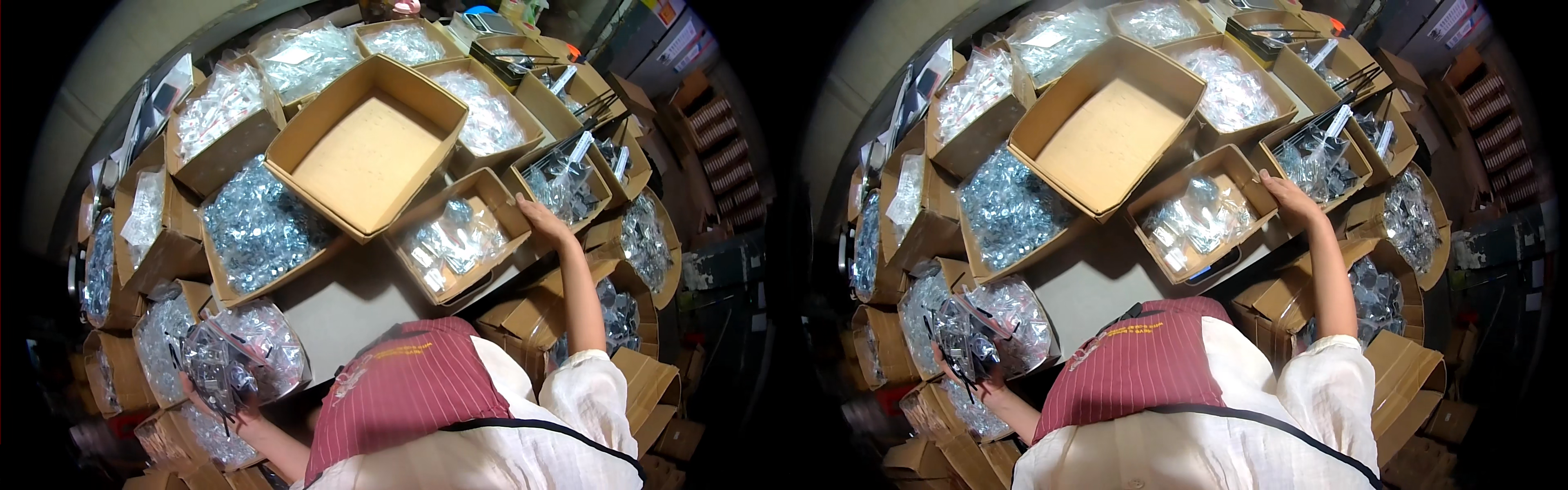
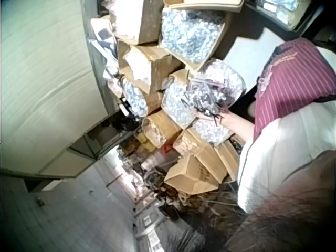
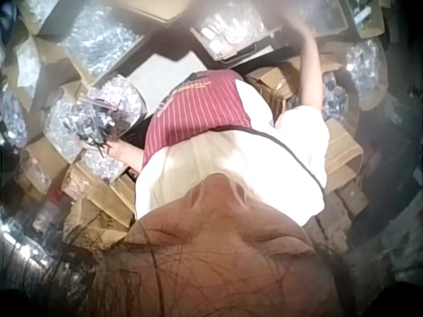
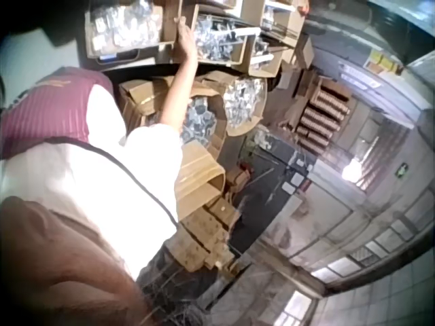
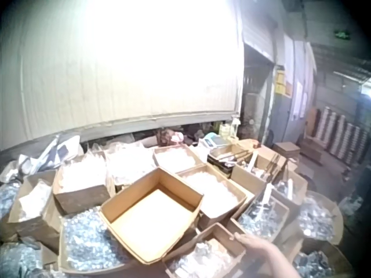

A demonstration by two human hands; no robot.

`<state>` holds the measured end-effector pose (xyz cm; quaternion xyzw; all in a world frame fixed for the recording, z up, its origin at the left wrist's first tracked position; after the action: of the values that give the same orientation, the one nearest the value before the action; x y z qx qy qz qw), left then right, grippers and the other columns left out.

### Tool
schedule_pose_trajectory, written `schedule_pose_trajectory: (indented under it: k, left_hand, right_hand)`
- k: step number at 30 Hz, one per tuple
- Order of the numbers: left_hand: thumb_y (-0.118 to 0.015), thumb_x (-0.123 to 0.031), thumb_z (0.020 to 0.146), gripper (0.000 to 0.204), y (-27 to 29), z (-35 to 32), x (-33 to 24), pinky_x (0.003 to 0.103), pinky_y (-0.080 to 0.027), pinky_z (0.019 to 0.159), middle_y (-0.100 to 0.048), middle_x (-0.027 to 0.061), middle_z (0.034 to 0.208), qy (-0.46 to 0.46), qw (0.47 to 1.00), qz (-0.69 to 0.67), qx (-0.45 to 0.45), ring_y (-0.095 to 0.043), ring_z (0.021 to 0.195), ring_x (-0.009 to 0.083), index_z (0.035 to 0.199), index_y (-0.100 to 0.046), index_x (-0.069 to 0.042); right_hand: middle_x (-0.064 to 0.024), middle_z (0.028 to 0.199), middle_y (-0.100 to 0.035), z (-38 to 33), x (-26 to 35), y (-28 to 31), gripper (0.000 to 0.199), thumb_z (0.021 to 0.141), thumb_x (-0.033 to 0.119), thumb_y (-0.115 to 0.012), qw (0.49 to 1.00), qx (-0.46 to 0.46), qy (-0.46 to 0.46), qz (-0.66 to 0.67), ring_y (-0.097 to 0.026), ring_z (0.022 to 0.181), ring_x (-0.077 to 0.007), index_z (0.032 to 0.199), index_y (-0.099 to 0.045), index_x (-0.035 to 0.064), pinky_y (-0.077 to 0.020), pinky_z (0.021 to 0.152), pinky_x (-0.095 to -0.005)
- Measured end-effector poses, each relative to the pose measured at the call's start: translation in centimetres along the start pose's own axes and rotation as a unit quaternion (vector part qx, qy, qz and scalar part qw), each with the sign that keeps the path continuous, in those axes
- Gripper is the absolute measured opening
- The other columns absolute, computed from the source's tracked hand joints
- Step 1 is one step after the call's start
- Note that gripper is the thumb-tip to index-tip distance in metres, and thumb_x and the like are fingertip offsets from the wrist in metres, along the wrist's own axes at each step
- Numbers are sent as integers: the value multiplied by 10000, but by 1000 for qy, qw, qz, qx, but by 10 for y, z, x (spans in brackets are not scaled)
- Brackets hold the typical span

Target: The person selects various bagged hardware components and parts from storage boxes and places them into a kit box on a digital scale.

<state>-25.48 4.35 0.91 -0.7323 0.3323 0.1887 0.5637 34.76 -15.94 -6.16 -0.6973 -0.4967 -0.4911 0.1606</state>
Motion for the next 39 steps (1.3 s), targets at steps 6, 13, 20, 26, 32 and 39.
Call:
schedule_pose_trajectory:
  k: [6,13,20,26,32,39]
  left_hand:
    - [-633,-530,866,697,12,0,-1,617,-569,769,-590,205,1277,54,997,-36,53,-608,1082,398,1372,-508,-67]
    - [-632,-536,864,717,17,0,1,638,-560,791,-603,230,1245,39,995,-38,87,-613,1071,444,1370,-502,-44]
    - [-639,-510,858,770,41,17,4,716,-480,906,-524,278,1324,84,974,-162,133,-490,1200,528,1430,-433,-38]
    - [-564,-431,914,625,-7,17,11,732,-513,829,-578,228,1302,84,966,-201,140,-597,1140,458,1390,-475,-36]
    - [-590,-409,898,583,-38,14,14,689,-570,742,-628,204,1235,51,975,-149,154,-676,996,411,1348,-519,-45]
    - [-638,-441,861,571,-24,-1,7,480,-587,808,-655,134,1202,-29,997,-77,4,-672,998,302,1277,-593,-52]
  right_hand:
    - [-121,1274,-634,9,-9,-3,784,948,645,-524,1000,-6,-5,24,-597,1121,-190,1337,-559,-34,-463,966,-315]
    - [-53,980,-638,-27,-49,-5,439,734,278,-691,980,28,-63,184,-584,961,-195,1121,-653,74,-457,839,-357]
    - [-101,983,-641,-122,-11,-16,555,694,245,-640,940,-8,-84,329,-623,914,-251,1192,-601,5,-524,861,-415]
    - [-131,1031,-645,-150,98,59,706,704,414,-636,963,-64,98,244,-644,845,-233,1259,-556,-15,-556,722,-353]
    - [-119,1218,-586,-92,188,125,627,784,379,-714,933,-146,311,106,-619,1071,-227,1269,-533,24,-513,890,-320]
    - [-226,1293,-556,-20,300,-46,962,647,430,-777,802,-198,460,-325,-627,1088,-363,1442,-386,57,-508,924,-423]
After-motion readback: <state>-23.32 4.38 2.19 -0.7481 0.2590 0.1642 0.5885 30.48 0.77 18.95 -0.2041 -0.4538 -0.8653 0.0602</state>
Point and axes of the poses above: each hand's wrist, its own z-axis towards the middle knuckle, its own y-axis out of the back of the hand, x = y × z, the point moved 1 cm from there along z, towards the middle knuckle
